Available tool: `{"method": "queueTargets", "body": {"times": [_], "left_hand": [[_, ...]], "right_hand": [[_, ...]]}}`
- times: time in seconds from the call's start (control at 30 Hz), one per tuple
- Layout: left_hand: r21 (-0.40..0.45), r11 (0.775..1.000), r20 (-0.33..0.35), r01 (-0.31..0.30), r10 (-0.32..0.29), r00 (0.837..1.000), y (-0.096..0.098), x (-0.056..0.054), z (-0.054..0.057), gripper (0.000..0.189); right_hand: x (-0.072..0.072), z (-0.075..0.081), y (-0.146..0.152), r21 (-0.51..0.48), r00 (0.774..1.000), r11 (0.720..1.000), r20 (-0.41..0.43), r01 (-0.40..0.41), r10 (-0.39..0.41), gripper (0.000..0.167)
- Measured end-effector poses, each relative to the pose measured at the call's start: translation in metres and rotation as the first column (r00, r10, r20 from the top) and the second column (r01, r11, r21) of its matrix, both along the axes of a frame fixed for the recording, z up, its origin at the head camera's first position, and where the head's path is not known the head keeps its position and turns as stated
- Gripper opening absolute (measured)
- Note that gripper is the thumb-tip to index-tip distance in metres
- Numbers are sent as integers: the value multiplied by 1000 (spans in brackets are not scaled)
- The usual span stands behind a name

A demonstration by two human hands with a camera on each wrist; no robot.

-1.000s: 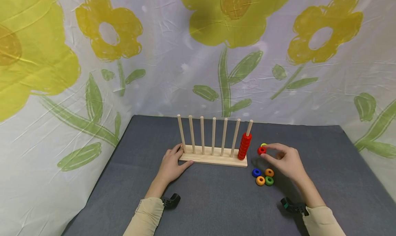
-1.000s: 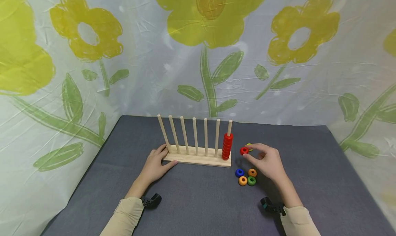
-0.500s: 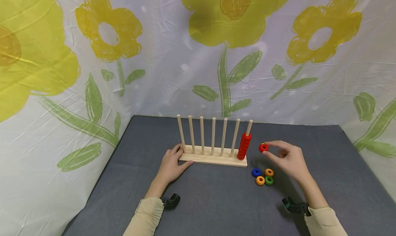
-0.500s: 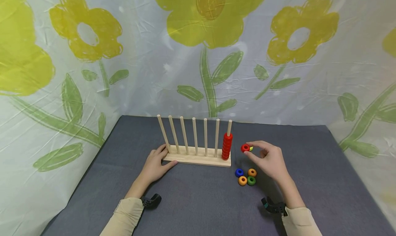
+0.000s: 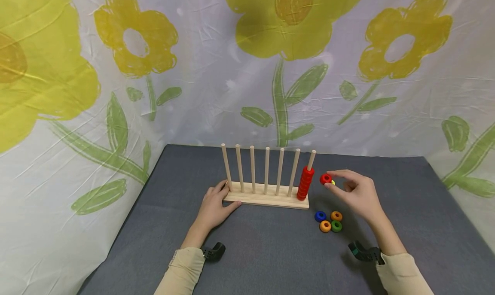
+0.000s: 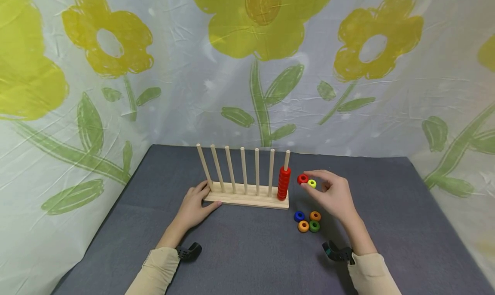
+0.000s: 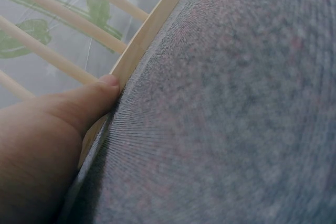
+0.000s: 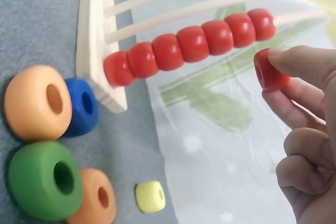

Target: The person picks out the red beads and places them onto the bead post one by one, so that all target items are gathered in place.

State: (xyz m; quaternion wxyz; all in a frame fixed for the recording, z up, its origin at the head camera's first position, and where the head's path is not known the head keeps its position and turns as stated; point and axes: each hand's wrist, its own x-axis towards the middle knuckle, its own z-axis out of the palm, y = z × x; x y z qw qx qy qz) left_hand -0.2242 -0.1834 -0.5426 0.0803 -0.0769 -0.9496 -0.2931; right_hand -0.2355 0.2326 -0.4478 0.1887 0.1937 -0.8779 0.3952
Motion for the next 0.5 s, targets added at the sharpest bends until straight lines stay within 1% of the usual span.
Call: {"method": "queueTargets", "body": {"times": [0.17, 0.3, 0.5], "left_hand": [[2, 1000, 2, -1, 1, 1000, 0, 1, 0, 74], [2, 1000, 0, -2, 2, 1000, 0, 0, 0, 74], [-4, 1000, 0, -5, 5, 1000, 0, 0, -1, 74]], "right_hand": [[-2, 4, -4, -21, 1000, 1000, -22, -7, 7, 30], [-2, 5, -7, -46, 1000, 999, -21, -12, 11, 30], [1, 8, -11, -60, 1000, 998, -14, 12, -13, 29]]}}
